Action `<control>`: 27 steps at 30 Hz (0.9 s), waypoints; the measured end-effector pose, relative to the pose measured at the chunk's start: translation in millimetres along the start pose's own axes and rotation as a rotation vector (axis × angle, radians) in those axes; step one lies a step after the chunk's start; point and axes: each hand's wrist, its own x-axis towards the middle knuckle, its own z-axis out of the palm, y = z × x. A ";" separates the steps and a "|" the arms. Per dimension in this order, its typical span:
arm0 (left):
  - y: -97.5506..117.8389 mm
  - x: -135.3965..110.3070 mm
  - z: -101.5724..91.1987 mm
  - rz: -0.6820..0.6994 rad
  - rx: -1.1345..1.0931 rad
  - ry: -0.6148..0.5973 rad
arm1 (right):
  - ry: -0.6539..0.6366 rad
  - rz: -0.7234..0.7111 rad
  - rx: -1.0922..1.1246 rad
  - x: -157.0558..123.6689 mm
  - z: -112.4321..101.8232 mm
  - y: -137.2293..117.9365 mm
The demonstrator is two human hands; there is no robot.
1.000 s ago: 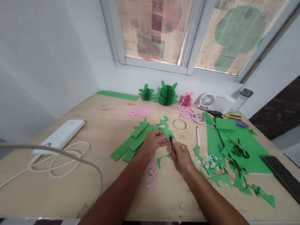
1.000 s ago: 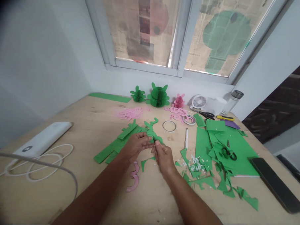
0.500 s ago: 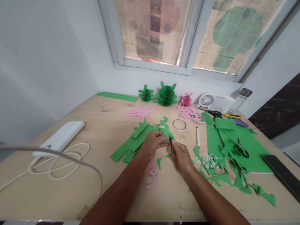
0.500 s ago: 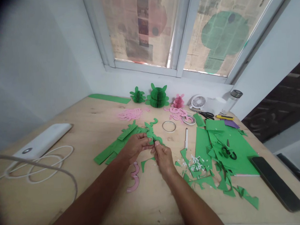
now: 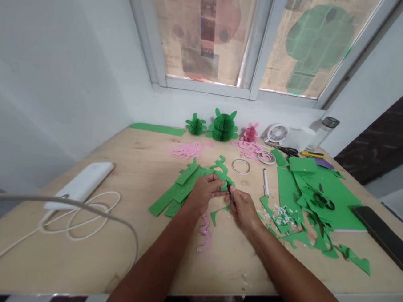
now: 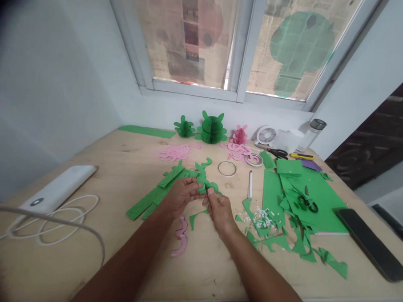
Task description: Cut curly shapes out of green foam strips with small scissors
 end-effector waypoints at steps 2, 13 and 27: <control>0.8 0.6 -1.6 -0.009 0.014 0.000 | -0.005 -0.010 -0.011 -0.5 -0.1 -0.6; 6.2 0.7 -7.3 -0.051 0.013 -0.051 | -0.035 -0.036 -0.030 -1.0 0.1 -0.5; 8.1 0.8 -6.7 -0.019 0.133 -0.021 | -0.060 -0.036 -0.054 1.2 -1.8 2.0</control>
